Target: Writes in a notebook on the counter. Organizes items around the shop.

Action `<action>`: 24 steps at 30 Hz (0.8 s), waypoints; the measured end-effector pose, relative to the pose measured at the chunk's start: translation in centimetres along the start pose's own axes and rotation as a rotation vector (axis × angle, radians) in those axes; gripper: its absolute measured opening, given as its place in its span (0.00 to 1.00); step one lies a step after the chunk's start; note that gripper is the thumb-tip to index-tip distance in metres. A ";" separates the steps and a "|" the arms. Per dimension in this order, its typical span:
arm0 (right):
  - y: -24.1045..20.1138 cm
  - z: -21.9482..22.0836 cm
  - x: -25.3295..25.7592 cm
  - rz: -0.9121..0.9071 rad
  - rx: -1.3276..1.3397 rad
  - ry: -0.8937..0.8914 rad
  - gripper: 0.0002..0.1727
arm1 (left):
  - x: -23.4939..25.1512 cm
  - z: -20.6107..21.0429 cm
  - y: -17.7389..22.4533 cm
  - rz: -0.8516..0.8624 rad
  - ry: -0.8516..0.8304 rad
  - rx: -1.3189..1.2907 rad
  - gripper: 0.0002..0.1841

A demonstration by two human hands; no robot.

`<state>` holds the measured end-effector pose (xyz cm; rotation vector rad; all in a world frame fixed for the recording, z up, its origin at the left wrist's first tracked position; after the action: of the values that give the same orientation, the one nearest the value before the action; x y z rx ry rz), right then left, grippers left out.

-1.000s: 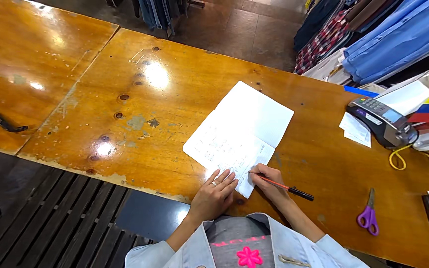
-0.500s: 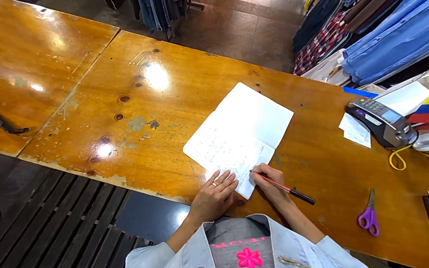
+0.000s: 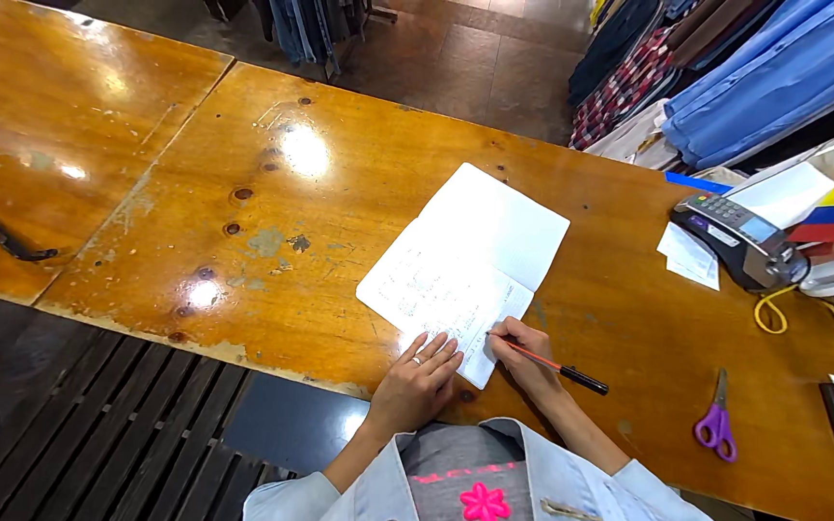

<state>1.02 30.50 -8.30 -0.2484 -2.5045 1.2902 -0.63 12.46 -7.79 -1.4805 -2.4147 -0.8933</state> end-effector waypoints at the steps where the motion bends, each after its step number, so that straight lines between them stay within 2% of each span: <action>1: 0.1 0.0 0.0 0.011 -0.009 -0.001 0.07 | 0.0 0.0 0.0 0.003 -0.001 0.002 0.17; 5: -0.1 -0.4 0.3 0.120 0.123 -0.059 0.03 | -0.1 -0.2 0.0 0.008 0.008 -0.027 0.17; 7: -1.1 -2.1 2.1 0.122 0.067 -0.105 0.06 | -0.4 -1.4 -1.2 -0.097 0.100 -0.146 0.15; 9: -1.8 -4.0 4.7 0.045 -0.219 -0.154 0.12 | -1.5 -3.6 -4.0 -0.367 0.250 -0.275 0.15; 12: -1.0 -4.8 8.2 0.002 -0.629 -0.190 0.15 | -3.4 -5.1 -8.4 -0.869 0.314 -0.574 0.28; 15: 0.5 -3.8 9.8 0.012 -0.748 -0.284 0.18 | -4.1 -5.1 -9.6 -1.120 0.428 -0.930 0.37; 18: 1.7 -3.3 9.7 0.035 -0.675 -0.328 0.17 | -3.2 -4.8 -8.6 -1.207 0.472 -1.196 0.34; 21: 2.7 -3.2 9.4 -0.019 -0.607 -0.275 0.13 | -2.3 -3.9 -7.9 -1.269 0.380 -1.294 0.24; 22: 2.9 -3.0 9.3 -0.032 -0.599 -0.273 0.13 | -1.5 -4.1 -7.9 -1.231 0.388 -1.311 0.21; 24: 2.8 -1.9 9.0 -0.020 -0.584 -0.311 0.15 | 2.1 -5.9 -7.9 -0.959 0.432 -1.293 0.29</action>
<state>-6.72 36.20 -7.85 -0.1554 -3.0953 0.5896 -9.32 8.06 -5.27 0.0707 -2.0529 -2.8877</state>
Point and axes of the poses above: each hand's wrist, its own x-axis towards the middle knuckle, its own z-axis out of the palm, y = z × x, the point moved 10 cm from there along x, towards the middle knuckle, and after that the axes turned 4 degrees about -y, right-handed, at the moved point
